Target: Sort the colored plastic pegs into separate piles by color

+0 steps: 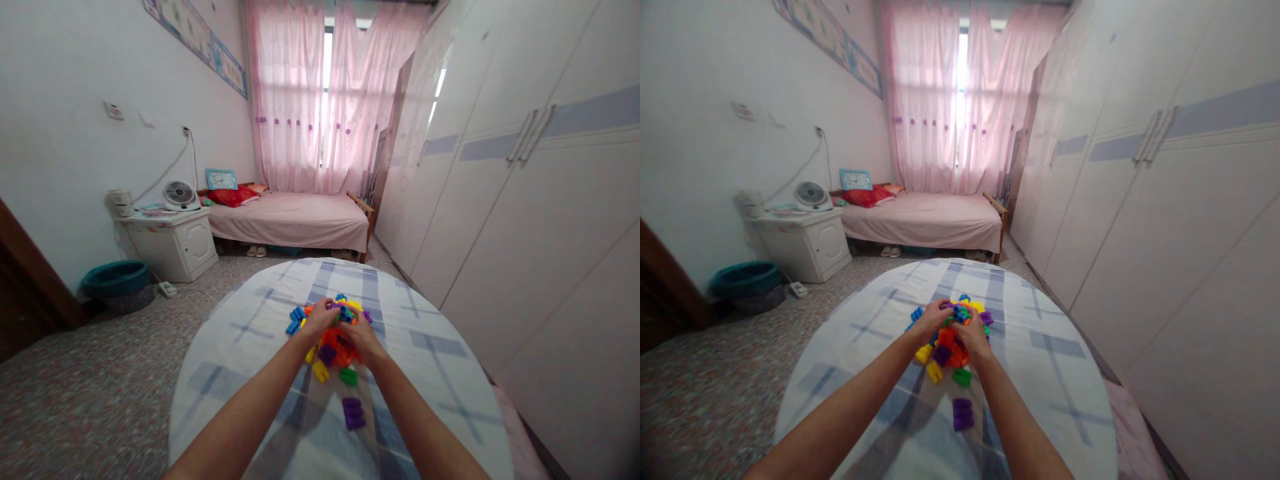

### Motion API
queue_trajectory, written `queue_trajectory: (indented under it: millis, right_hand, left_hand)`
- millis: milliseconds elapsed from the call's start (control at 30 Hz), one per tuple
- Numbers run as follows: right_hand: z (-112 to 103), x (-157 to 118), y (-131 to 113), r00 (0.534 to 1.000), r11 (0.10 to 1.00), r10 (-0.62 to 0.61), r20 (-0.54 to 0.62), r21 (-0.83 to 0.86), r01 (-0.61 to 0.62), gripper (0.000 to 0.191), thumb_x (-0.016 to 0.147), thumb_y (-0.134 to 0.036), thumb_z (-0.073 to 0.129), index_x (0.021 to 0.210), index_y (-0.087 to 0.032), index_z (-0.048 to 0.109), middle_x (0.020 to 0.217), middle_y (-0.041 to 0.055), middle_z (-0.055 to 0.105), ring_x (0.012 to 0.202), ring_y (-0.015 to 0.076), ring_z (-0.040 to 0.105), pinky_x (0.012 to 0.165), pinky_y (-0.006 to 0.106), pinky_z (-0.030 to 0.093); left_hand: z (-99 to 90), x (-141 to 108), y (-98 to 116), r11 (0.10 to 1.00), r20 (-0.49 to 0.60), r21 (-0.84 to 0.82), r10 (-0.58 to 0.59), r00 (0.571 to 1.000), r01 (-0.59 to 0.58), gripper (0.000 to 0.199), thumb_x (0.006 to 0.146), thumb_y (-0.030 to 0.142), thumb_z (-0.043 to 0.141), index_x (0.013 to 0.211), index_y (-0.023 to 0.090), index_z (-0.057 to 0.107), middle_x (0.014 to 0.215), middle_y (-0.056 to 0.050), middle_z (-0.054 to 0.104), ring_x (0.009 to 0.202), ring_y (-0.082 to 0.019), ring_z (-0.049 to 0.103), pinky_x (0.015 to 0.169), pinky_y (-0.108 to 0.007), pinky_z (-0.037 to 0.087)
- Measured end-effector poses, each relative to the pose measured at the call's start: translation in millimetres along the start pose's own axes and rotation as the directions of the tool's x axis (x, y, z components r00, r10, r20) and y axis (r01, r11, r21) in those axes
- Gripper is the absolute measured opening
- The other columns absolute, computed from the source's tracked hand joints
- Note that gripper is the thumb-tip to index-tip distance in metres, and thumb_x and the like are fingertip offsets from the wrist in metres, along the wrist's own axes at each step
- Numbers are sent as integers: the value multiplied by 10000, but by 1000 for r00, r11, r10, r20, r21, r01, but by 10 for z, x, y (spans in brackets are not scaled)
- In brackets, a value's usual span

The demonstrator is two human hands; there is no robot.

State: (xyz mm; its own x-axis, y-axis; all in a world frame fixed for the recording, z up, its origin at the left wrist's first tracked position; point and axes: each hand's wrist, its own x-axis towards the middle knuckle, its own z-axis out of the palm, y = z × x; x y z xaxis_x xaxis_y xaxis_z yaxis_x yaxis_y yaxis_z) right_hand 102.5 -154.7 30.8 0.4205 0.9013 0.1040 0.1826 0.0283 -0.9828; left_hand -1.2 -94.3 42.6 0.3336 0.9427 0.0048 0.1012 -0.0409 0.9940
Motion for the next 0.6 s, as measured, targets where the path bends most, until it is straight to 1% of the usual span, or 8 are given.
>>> queue_trajectory:
  millis: [100,200,300,367,433,467,500,600]
  right_hand:
    - [25,119,-104,999,999,16,50,42,-18,681,601,-419,673,1214,-180,497,1000,64,661,901,224,631,797,349,494]
    - [14,200,-173,998,999,14,67,48,-17,755,579,-432,686,1256,-181,465,1159,89,603,1048,236,575,892,358,449]
    - [-82,169,-207,998,1000,7,60,23,-8,789,551,-427,700,1260,-167,469,1264,108,532,1173,264,481,973,388,385]
    - [-204,23,-166,998,998,-42,52,-43,45,771,560,-417,687,1259,-171,474,1279,103,517,1205,273,446,1008,413,345]
    - [-359,-226,-17,982,957,-180,54,-222,187,709,605,-415,642,1258,-189,480,1261,90,526,1192,273,458,1018,434,334]
    - [-439,-372,108,968,921,-239,76,-298,250,681,635,-405,617,1268,-196,476,1265,90,521,1199,270,455,1022,433,330]
    - [-515,-516,266,958,889,-269,95,-358,285,672,647,-397,605,1278,-210,470,1284,89,508,1201,272,457,1015,429,346]
    - [-659,-827,816,918,789,-376,128,-474,390,692,635,-399,602,1294,-230,474,1297,107,508,1191,310,476,973,419,401]
  left_hand:
    - [-9,129,78,1000,-36,14,1,999,0,492,708,234,596,1174,94,528,1174,-154,589,1013,-221,589,816,-278,473]
    - [-53,145,111,999,-57,48,18,998,-15,537,711,247,599,1213,83,504,1254,-173,543,1118,-251,532,891,-311,440]
    - [-186,32,65,993,-78,100,65,995,-57,523,712,273,597,1199,96,525,1266,-147,539,1163,-253,495,974,-340,382]
    - [-350,-127,-33,985,-100,143,113,989,-98,512,697,280,605,1180,120,545,1271,-123,534,1198,-250,460,1033,-359,322]
    - [-562,-350,-187,965,-109,215,173,979,-147,519,668,281,627,1166,150,562,1291,-107,519,1240,-253,414,1075,-380,267]
    - [-671,-478,-281,924,-88,330,232,969,-191,550,667,307,627,1192,159,548,1318,-114,496,1262,-260,392,1084,-398,254]
    - [-773,-608,-381,881,-61,434,238,969,-188,610,654,328,641,1229,162,524,1355,-127,461,1288,-274,361,1089,-413,245]
    - [-972,-930,-680,761,45,644,68,997,-81,900,555,350,725,1368,185,373,1466,-142,298,1349,-301,261,1098,-423,236]
